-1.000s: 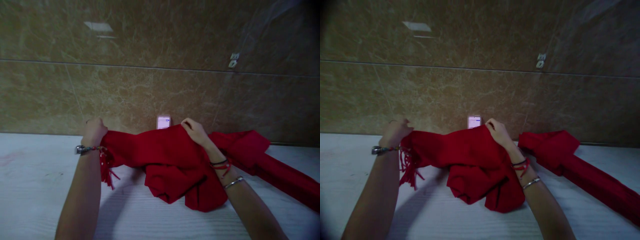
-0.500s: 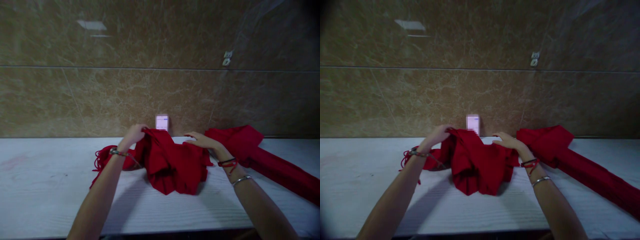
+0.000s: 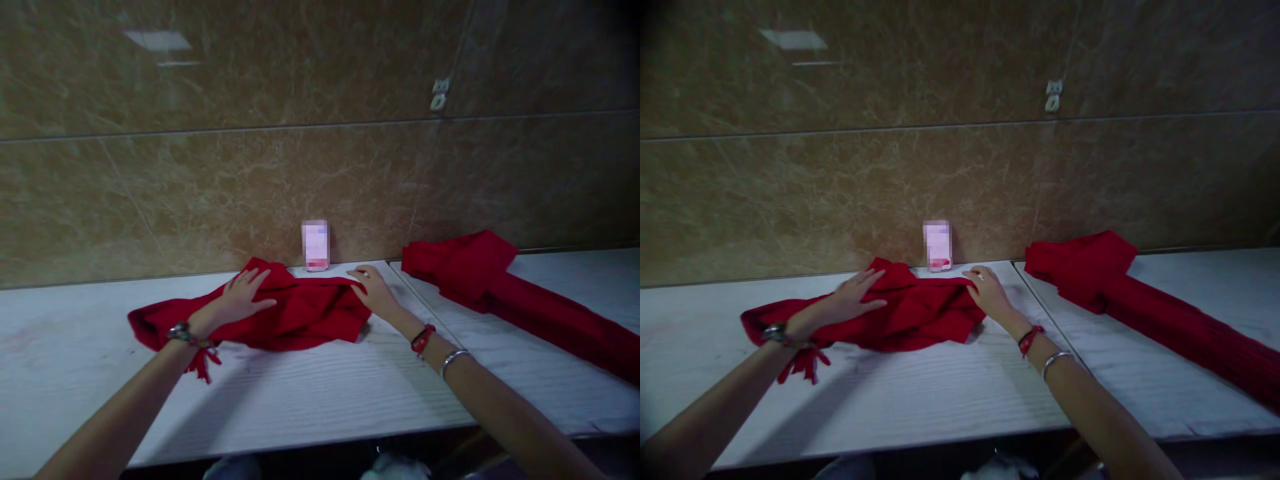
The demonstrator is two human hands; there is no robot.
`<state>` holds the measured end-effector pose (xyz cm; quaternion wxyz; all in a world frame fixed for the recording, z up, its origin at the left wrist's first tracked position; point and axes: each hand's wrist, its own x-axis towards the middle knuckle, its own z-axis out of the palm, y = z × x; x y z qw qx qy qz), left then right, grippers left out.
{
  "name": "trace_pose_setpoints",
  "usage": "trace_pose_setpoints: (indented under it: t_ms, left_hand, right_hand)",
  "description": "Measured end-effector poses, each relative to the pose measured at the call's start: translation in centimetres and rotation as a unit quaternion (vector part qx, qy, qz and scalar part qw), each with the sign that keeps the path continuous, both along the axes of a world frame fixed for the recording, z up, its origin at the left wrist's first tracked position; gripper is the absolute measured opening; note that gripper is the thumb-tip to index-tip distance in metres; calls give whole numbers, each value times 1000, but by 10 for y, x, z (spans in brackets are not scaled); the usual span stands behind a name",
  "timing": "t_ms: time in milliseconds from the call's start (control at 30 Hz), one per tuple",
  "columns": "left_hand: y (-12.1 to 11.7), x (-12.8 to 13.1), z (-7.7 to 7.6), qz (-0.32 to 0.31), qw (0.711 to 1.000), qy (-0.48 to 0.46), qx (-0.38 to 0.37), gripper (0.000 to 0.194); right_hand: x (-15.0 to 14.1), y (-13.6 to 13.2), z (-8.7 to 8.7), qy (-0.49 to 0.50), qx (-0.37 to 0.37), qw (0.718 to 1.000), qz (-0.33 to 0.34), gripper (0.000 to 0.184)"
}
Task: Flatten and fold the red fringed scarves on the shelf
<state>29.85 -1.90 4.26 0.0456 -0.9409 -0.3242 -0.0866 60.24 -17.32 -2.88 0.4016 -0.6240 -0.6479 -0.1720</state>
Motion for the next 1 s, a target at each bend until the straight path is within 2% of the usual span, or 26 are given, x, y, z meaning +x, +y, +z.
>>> trace_pose_setpoints:
  t_ms: [33, 100, 200, 300, 433, 533, 633, 767, 867, 933, 1000]
  left_hand:
    - [-9, 18, -6, -18, 999, 26, -15, 73]
    - [-18, 43, -15, -58, 996, 48, -39, 62]
    - [-9, 55, -20, -75, 995, 46, -43, 35]
    - [9, 55, -24, -32, 999, 26, -21, 32]
    - [15, 56, -40, 34, 999, -1, 43, 34]
    - [9, 55, -51, 42, 996, 3, 84, 34]
    - [3, 53, -53, 42, 994, -15, 100, 37]
    - [-5, 55, -51, -14, 991, -85, 101, 45]
    - [-13, 61, -54, -73, 995, -57, 32, 63]
    - [-15, 63, -55, -101, 994, -39, -8, 57]
    - [-14, 63, -51, -108, 990, -86, -23, 47]
  right_hand:
    - [3, -1, 0, 32, 31, 998, -35, 35]
    - [11, -2, 0, 128, 57, 988, -68, 37]
    - [26, -1, -7, 291, -6, 957, -2, 34]
    - [34, 3, -17, 344, -84, 933, 61, 32]
    - [34, 6, -27, 310, -125, 941, 49, 33]
    - [33, 6, -28, 306, -167, 936, 37, 34]
    - [33, 4, -26, 291, -190, 938, 16, 30]
    - [30, 2, -23, 212, -195, 957, 18, 22]
    - [26, 0, -23, 104, -191, 975, 34, 32]
    - [24, -2, -24, 61, -204, 977, 20, 36]
    - [24, -3, -25, 49, -220, 974, -4, 32]
